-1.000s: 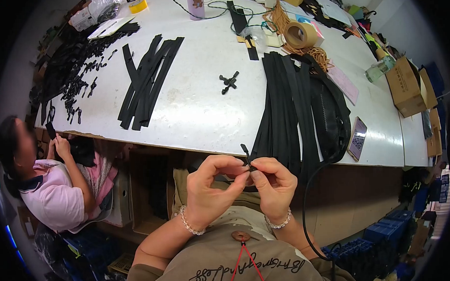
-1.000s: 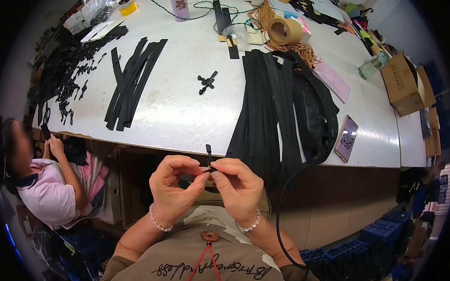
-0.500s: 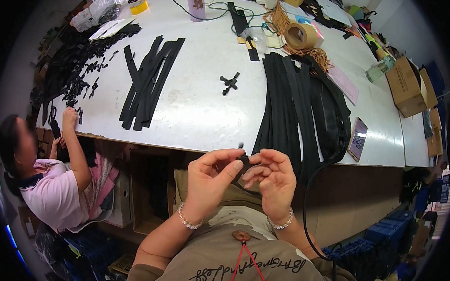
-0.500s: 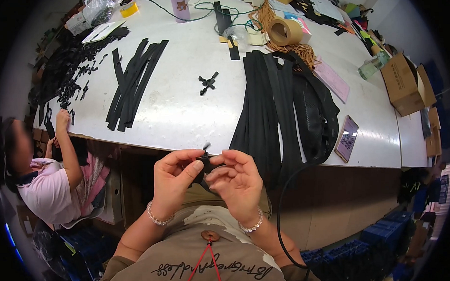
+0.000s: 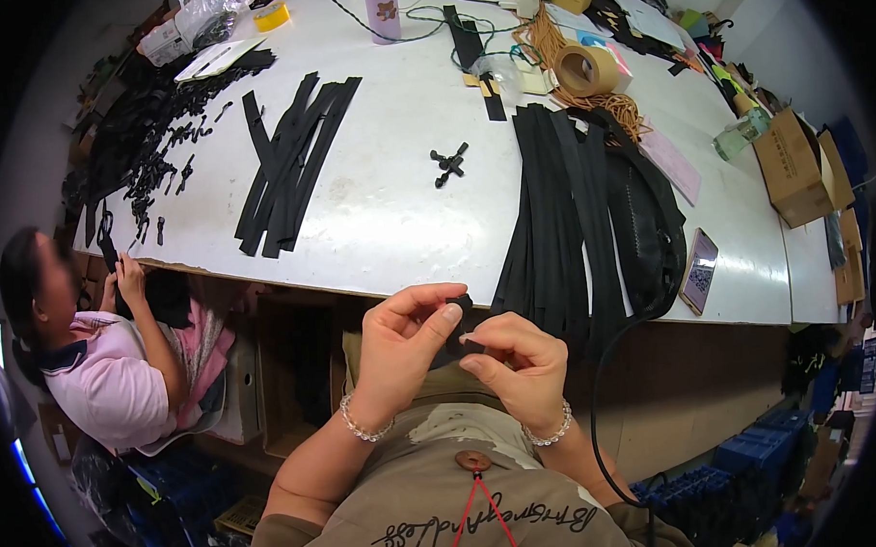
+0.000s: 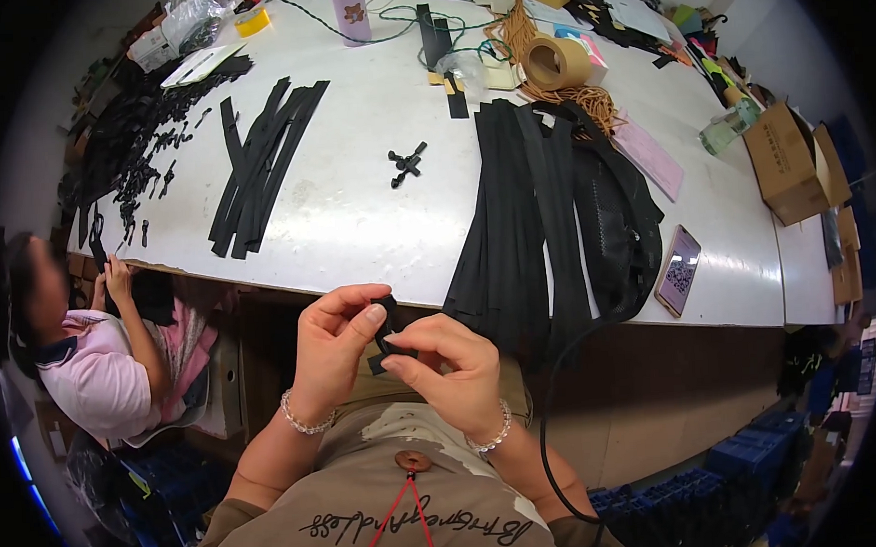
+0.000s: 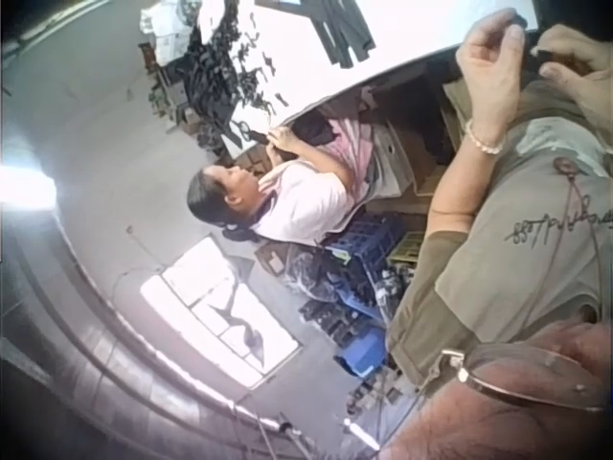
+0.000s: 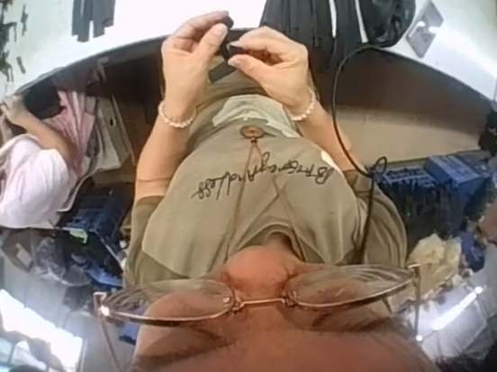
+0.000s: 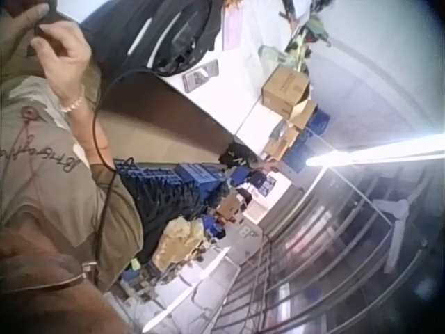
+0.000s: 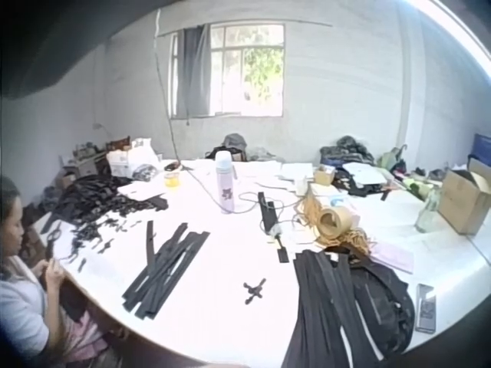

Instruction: Thread plastic buckles onto black nylon fabric straps manually.

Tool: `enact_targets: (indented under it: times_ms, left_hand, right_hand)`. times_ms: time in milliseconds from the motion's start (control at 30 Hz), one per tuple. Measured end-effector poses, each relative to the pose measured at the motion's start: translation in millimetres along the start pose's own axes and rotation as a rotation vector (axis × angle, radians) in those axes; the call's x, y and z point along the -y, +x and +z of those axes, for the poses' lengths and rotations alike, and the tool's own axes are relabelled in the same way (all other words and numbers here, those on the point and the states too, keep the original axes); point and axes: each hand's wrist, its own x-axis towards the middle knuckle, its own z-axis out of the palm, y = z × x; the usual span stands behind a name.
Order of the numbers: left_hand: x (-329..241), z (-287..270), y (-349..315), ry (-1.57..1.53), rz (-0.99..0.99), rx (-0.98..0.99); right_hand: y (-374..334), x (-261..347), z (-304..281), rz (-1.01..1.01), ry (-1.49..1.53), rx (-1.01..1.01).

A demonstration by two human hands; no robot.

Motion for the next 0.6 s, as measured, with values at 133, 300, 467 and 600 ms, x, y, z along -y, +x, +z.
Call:
enact_targets:
  times_ms: [133, 300, 467, 600]
  left_hand:
    - [1, -3, 0, 0.007, -0.04, 0.088]
    - [-1, -6, 2, -0.129, -0.164, 0.099]
    - [3, -10, 1, -0.206, -0.254, 0.227]
    - [5, -12, 2, -0.246, -0.285, 0.243]
  right_hand:
    - [7, -1, 4, 0.015, 0.003, -0.034]
    - [5, 2, -2, 0.278, 0.26, -0.046]
    - [9, -3, -4, 0.199, 0.253, 0.007]
    - [11, -1, -2, 0.213, 0.264, 0.013]
